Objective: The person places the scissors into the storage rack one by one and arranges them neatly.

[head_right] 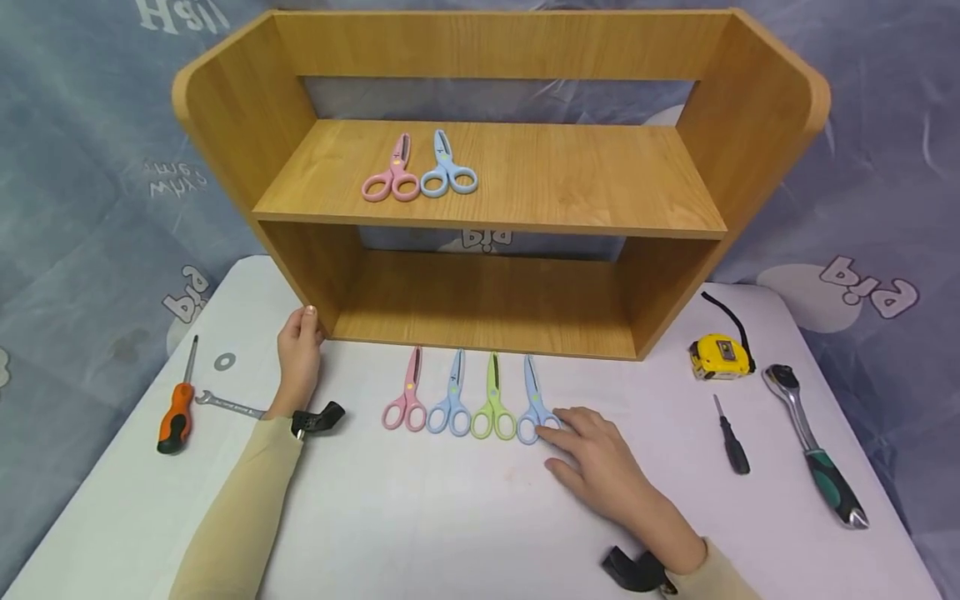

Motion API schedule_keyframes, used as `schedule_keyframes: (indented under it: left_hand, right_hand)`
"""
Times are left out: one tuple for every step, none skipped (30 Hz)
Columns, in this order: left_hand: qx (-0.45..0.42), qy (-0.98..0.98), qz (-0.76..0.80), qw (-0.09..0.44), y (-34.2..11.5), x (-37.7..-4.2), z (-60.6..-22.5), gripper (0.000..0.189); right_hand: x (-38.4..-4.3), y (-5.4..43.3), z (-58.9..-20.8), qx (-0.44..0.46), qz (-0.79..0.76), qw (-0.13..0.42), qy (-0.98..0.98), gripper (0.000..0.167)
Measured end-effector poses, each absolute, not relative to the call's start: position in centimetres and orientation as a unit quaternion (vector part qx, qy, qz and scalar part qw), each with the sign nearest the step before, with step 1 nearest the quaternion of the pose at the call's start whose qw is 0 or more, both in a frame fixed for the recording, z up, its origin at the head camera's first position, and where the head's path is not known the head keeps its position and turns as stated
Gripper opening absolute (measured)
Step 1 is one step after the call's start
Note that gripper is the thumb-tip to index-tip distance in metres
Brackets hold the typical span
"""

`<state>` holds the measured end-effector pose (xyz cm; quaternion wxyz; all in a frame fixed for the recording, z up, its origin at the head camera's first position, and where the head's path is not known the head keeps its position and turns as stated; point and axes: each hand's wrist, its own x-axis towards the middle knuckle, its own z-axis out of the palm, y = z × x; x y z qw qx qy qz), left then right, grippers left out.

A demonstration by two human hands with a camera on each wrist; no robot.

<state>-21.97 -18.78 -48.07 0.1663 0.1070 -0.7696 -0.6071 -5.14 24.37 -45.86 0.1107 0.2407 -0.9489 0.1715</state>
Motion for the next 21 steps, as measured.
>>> schedule_keyframes:
  left_hand:
    - [0.108, -0.771, -0.605, 0.168, -18.8, -22.0, -48.0, 0.051]
    - [0.108, -0.771, -0.604, 0.170, -18.8, -22.0, -48.0, 0.050]
    - [0.109, -0.771, -0.604, 0.170, -18.7, -22.0, -48.0, 0.050]
    - [0.109, -0.771, -0.604, 0.170, -18.8, -22.0, -48.0, 0.050]
    - [0.109, -0.771, -0.604, 0.169, -18.8, -22.0, -48.0, 0.050]
    - [0.108, -0.772, -0.604, 0.168, -18.8, -22.0, -48.0, 0.050]
    - [0.108, -0.773, -0.602, 0.168, -18.8, -22.0, -48.1, 0.051]
    - [0.108, -0.773, -0.603, 0.167, -18.8, -22.0, -48.1, 0.051]
    - [0.108, -0.772, -0.604, 0.167, -18.9, -22.0, -48.2, 0.051]
    - [0.109, -0.772, -0.604, 0.165, -18.9, -22.0, -48.2, 0.052]
    - [0.111, -0.773, -0.603, 0.164, -18.8, -22.0, -48.2, 0.052]
    - [0.112, -0.773, -0.603, 0.164, -18.8, -22.0, -48.2, 0.052]
    - [0.112, -0.772, -0.604, 0.164, -18.8, -22.0, -48.2, 0.052]
    - [0.111, -0.771, -0.605, 0.164, -18.8, -22.0, -48.2, 0.052]
    - [0.110, -0.770, -0.607, 0.165, -18.8, -22.1, -48.2, 0.052]
    - [0.110, -0.769, -0.607, 0.165, -18.8, -22.1, -48.1, 0.052]
    - [0.109, -0.769, -0.608, 0.166, -18.8, -22.1, -48.1, 0.052]
    - [0.108, -0.768, -0.609, 0.167, -18.7, -22.1, -48.1, 0.051]
    - [0.107, -0.767, -0.610, 0.168, -18.7, -22.1, -48.0, 0.051]
    - [0.107, -0.767, -0.610, 0.168, -18.7, -22.1, -48.0, 0.051]
    - [0.108, -0.768, -0.609, 0.167, -18.7, -22.1, -47.9, 0.051]
  right_hand:
    - [-5.2, 24.3, -46.0, 0.237, 0.180, 0.119, -0.947, 0.036]
    - [-5.3, 24.3, -46.2, 0.232, 0.190, 0.129, -0.945, 0.033]
    - [-5.4, 24.2, -46.4, 0.225, 0.200, 0.139, -0.943, 0.030]
    - [-5.5, 24.2, -46.5, 0.218, 0.208, 0.148, -0.942, 0.028]
    - [-5.5, 24.2, -46.7, 0.209, 0.215, 0.154, -0.941, 0.028]
    - [-5.6, 24.2, -46.8, 0.201, 0.220, 0.157, -0.942, 0.028]
    - [-5.7, 24.3, -47.0, 0.190, 0.228, 0.156, -0.942, 0.027]
    - [-5.8, 24.3, -47.0, 0.176, 0.235, 0.148, -0.944, 0.027]
    - [-5.8, 24.4, -47.1, 0.161, 0.241, 0.139, -0.947, 0.026]
    - [-5.9, 24.5, -47.1, 0.147, 0.245, 0.130, -0.949, 0.024]
    - [-5.9, 24.5, -47.1, 0.134, 0.248, 0.120, -0.952, 0.022]
    - [-5.9, 24.6, -47.0, 0.123, 0.252, 0.112, -0.953, 0.020]
    - [-5.9, 24.7, -47.0, 0.117, 0.254, 0.107, -0.954, 0.018]
    - [-6.0, 24.7, -46.9, 0.113, 0.252, 0.107, -0.955, 0.017]
    - [-6.0, 24.8, -46.9, 0.114, 0.247, 0.113, -0.955, 0.015]
    - [-6.0, 24.8, -46.8, 0.118, 0.241, 0.119, -0.956, 0.015]
    - [-6.0, 24.8, -46.7, 0.123, 0.237, 0.124, -0.956, 0.014]
    - [-5.9, 24.8, -46.6, 0.130, 0.232, 0.130, -0.955, 0.014]
    - [-5.9, 24.8, -46.6, 0.134, 0.226, 0.136, -0.955, 0.015]
    - [-5.9, 24.7, -46.6, 0.137, 0.221, 0.140, -0.955, 0.016]
    - [-5.9, 24.7, -46.6, 0.138, 0.218, 0.140, -0.956, 0.017]
